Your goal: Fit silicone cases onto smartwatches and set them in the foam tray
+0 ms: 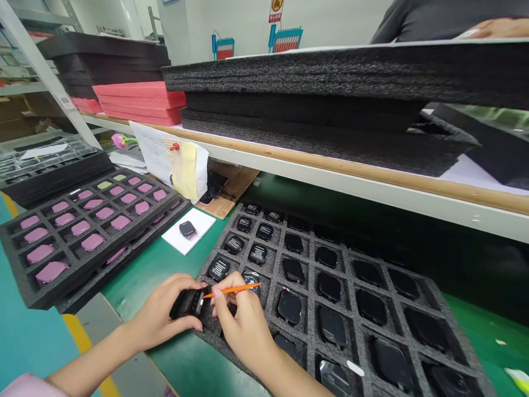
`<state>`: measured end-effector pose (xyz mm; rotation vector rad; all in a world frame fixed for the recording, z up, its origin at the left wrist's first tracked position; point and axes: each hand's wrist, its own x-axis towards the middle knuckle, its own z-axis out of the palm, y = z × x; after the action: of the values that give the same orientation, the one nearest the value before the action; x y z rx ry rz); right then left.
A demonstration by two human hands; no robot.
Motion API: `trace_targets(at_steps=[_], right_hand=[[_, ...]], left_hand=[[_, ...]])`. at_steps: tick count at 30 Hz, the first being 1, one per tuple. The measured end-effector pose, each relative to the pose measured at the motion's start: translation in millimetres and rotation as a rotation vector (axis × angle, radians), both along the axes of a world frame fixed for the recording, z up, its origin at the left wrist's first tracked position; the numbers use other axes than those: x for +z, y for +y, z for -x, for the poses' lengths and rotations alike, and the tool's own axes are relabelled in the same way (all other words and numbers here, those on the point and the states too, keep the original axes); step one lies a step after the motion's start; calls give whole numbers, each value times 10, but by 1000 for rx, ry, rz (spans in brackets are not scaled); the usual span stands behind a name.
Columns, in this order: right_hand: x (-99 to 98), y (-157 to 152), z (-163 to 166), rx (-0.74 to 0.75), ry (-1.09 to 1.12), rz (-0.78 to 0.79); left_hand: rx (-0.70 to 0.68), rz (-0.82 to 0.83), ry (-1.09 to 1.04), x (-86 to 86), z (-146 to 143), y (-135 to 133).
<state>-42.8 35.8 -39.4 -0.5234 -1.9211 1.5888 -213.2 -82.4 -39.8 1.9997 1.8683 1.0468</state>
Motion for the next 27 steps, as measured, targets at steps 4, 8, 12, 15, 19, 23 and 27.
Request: trace_targets(at_steps=[4, 8, 12, 15, 19, 23, 27], right_hand=[[-22, -1, -23, 4, -9, -66], [-2, 18, -51, -6, -21, -90], [118, 180, -59, -90, -9, -44], [220, 404, -28, -191, 28, 29], [246, 635, 68, -240, 53, 93], [127, 668, 170, -244, 70, 130], [2, 636, 241, -222, 68, 149]], left_hand=[[-23, 81, -35, 84, 11, 33], [-79, 206, -36, 274, 49, 140], [-152, 148, 50, 380, 59, 370], [-184, 95, 223, 332, 40, 587], [-200, 76, 309, 269, 75, 776], [-246, 62, 298, 305, 190, 777], [-283, 43, 235, 290, 275, 723]])
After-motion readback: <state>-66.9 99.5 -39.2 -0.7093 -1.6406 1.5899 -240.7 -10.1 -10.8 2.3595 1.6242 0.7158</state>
